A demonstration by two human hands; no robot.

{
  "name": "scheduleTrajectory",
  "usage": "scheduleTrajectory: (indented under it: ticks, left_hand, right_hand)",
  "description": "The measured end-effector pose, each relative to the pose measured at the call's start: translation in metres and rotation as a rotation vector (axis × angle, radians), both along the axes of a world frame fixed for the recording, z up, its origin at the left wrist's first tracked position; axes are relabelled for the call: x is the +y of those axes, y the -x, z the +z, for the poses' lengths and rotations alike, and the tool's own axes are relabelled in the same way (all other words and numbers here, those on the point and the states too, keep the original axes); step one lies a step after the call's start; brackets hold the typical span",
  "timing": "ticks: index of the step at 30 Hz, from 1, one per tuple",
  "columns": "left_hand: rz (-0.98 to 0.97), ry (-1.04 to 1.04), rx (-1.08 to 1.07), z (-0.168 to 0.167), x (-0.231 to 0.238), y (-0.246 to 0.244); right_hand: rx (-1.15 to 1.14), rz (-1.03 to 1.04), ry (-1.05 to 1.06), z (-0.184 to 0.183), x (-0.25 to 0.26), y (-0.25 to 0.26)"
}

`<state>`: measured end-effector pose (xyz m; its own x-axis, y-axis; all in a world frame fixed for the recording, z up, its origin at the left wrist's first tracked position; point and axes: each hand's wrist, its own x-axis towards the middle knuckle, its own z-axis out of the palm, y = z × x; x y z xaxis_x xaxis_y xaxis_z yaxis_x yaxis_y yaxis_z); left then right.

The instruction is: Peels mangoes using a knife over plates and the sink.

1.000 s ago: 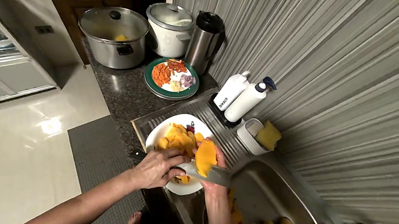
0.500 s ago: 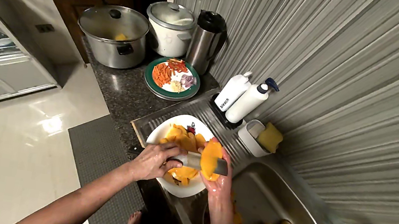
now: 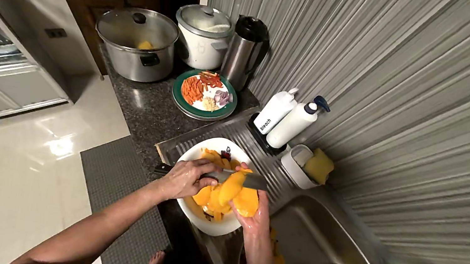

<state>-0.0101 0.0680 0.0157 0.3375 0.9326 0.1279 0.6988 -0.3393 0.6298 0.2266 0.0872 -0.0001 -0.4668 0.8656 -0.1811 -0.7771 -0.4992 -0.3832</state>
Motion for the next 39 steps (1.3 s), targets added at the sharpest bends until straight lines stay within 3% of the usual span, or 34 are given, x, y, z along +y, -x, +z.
scheduleTrajectory:
  ticks: [6,10,12,14,16,18,20,23,26,30,39]
  left_hand:
    - [0.051,-0.01,0.115,0.0,0.013,0.003]
    - [0.178,-0.336,0.289,0.003,0.016,0.012]
    - [0.232,-0.554,0.406,0.004,0.019,0.02]
    - [0.278,-0.639,0.463,0.009,0.018,0.025]
    - [0.318,-0.555,0.444,0.011,0.012,0.026]
    - [0.33,-0.295,0.315,0.012,0.001,0.023]
    - [0.291,-0.043,0.017,0.009,-0.012,0.016]
    - [0.077,0.143,-0.403,0.001,-0.042,-0.005]
    - [-0.089,0.09,-0.286,-0.012,-0.064,-0.021]
    - [-0.084,-0.023,-0.093,-0.017,-0.076,-0.03]
    - [-0.05,-0.169,-0.124,-0.017,-0.081,-0.027]
  right_hand:
    - [-0.162,-0.082,0.289,0.001,-0.003,0.002]
    - [0.057,0.102,0.173,-0.021,0.006,-0.006]
    - [0.052,0.107,0.18,-0.024,0.007,-0.006]
    - [0.009,0.083,0.187,-0.024,0.007,-0.004]
    - [-0.016,0.069,0.18,-0.022,0.007,-0.002]
    - [-0.029,0.041,0.179,-0.018,0.006,0.0]
    - [-0.069,0.012,0.178,-0.015,0.006,0.0]
    - [-0.165,-0.077,0.214,-0.009,0.003,0.001]
    - [-0.248,-0.099,0.066,-0.01,0.004,0.003]
    - [-0.476,-0.117,-0.009,0.0,0.001,0.004]
    - [-0.242,-0.129,-0.06,0.003,0.0,0.004]
